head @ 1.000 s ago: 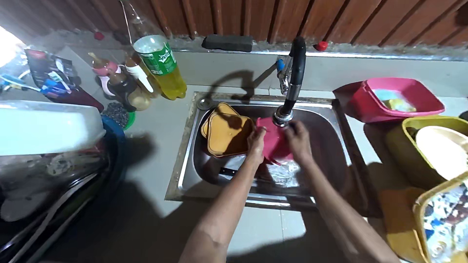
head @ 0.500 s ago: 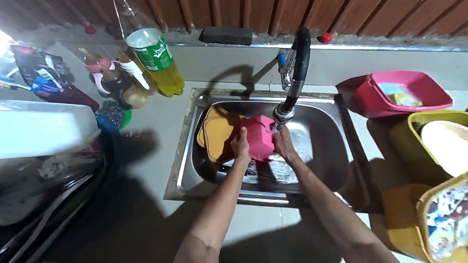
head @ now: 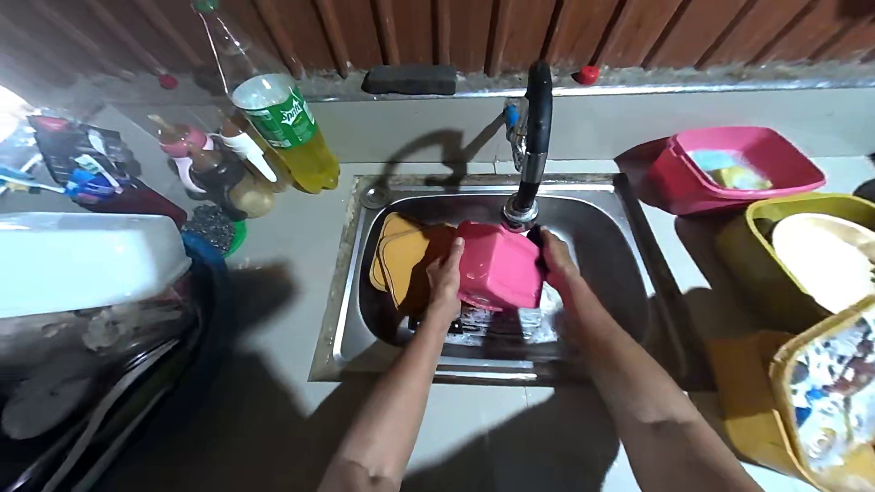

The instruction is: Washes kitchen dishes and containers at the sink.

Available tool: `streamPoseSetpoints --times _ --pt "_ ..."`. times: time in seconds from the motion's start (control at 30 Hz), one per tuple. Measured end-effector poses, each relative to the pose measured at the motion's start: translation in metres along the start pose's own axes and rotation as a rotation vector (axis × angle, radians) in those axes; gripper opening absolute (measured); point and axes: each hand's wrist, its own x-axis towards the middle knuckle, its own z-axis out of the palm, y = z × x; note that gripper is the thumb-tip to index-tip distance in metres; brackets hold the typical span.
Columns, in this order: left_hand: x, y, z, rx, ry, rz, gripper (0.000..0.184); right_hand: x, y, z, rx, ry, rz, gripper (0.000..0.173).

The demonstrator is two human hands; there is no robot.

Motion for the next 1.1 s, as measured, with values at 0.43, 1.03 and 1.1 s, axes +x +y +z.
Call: streamPoseSetpoints --times 0.43,1.03,1.1 --pt "0.01 -0.009 0.037 0.006 -0.181 -0.112 0.061 -0.034 -0.055 -0.05 0.143 0.397 -0.263 0.046" --pt "-0.013 0.032 -0.005 -0.103 -0.475 -0.423 0.036 -0.091 -0.076 -0.054 -0.515 -0.152 -0.745 0.041" --pt "-0.02 0.029 0.002 -0.037 -0.402 -0.189 0.036 -0.072 -0.079 -0.037 -0.66 -0.234 -0.36 0.048"
